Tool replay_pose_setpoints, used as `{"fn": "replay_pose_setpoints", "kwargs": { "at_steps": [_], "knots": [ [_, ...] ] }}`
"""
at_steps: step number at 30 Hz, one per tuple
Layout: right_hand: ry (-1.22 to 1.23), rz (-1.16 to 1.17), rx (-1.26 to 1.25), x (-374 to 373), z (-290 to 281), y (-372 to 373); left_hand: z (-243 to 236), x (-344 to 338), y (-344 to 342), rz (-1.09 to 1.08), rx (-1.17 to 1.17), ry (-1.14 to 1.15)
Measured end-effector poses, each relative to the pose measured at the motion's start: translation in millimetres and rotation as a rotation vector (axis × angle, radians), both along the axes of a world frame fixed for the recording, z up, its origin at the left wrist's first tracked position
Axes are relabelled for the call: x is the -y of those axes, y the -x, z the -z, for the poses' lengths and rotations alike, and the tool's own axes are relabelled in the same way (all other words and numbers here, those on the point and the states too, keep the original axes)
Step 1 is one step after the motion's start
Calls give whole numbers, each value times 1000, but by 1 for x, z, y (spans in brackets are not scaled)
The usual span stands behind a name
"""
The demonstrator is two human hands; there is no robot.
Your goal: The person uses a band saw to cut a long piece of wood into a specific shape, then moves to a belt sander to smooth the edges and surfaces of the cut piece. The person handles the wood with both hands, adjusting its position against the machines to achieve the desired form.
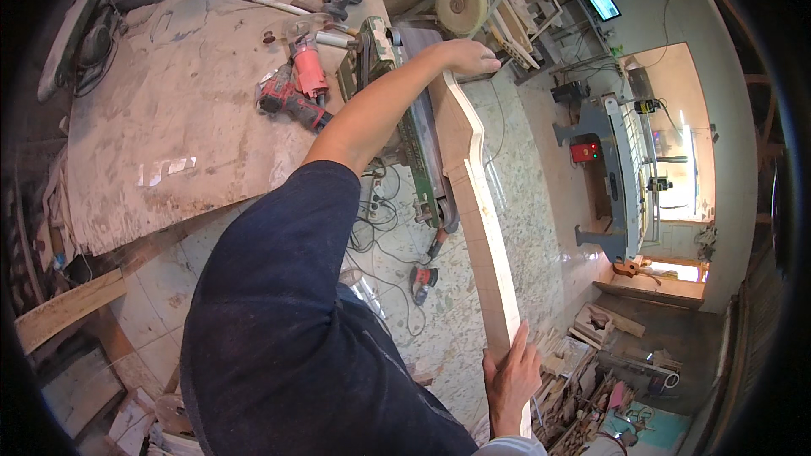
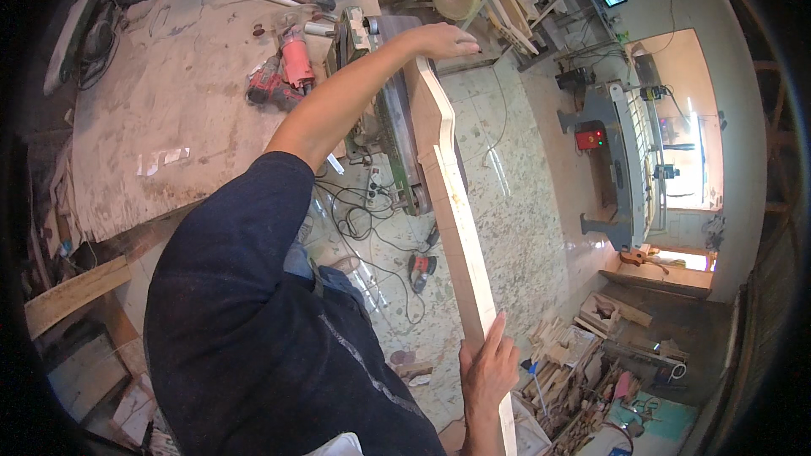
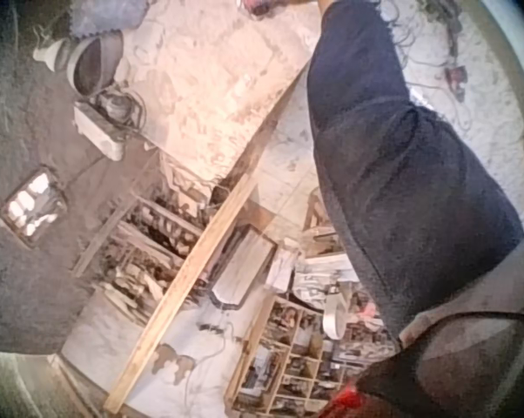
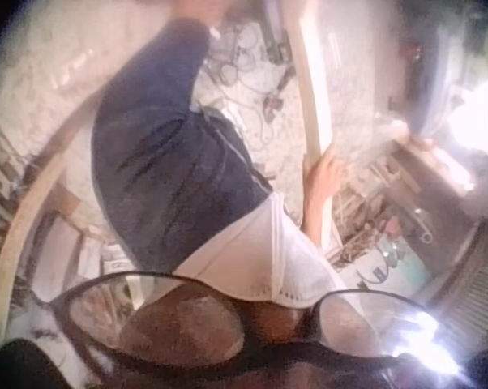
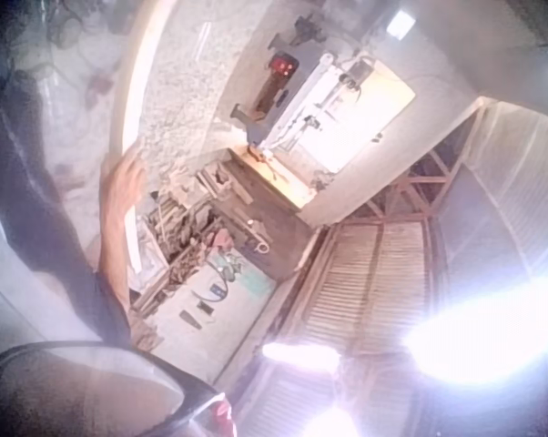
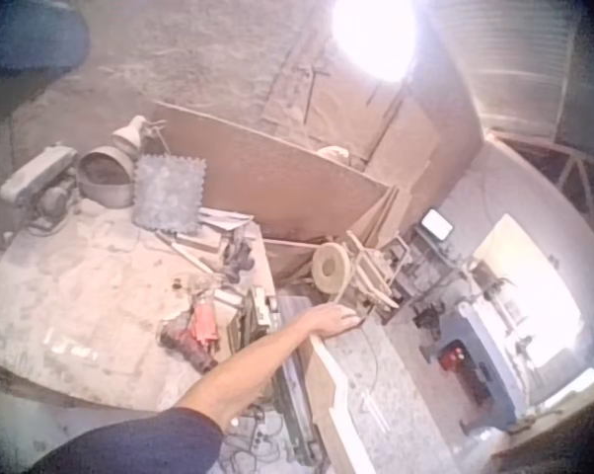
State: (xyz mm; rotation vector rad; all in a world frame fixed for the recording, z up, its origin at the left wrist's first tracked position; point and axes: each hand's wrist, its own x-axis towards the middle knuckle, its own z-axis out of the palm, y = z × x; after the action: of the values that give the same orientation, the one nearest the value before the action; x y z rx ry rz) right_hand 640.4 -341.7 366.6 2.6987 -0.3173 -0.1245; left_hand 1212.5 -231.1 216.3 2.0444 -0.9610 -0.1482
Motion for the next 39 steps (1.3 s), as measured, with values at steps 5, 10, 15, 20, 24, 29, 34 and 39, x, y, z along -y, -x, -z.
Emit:
{"fn": "replay_pose_setpoints", "kwargs": {
  "at_steps": [5,10,15,20,24,29,34,39],
  "knots": [
    [-44,80,-41,0,-1,-2,-1,-3,-2,0,7,-1],
    [6,-31,14,7,2,-3,-6,-8,2,-3,-25,-8],
    [-18,-6,-6,7,0,-7,-11,-13,1,2,-53,-31],
    [-2,-24,-11,11,-1,-9,-7,-13,-1,12,-40,-25],
    [-12,-31,-10,17,-2,-6,-8,-10,5,39,-78,7],
    [-35,-32,-5,26,-4,-4,-1,1,-1,26,-62,62],
    [-41,3,-5,28,-6,2,-11,18,10,69,-73,10],
    [-54,34,-18,29,-8,4,1,33,6,42,-25,28]
  ]
}}
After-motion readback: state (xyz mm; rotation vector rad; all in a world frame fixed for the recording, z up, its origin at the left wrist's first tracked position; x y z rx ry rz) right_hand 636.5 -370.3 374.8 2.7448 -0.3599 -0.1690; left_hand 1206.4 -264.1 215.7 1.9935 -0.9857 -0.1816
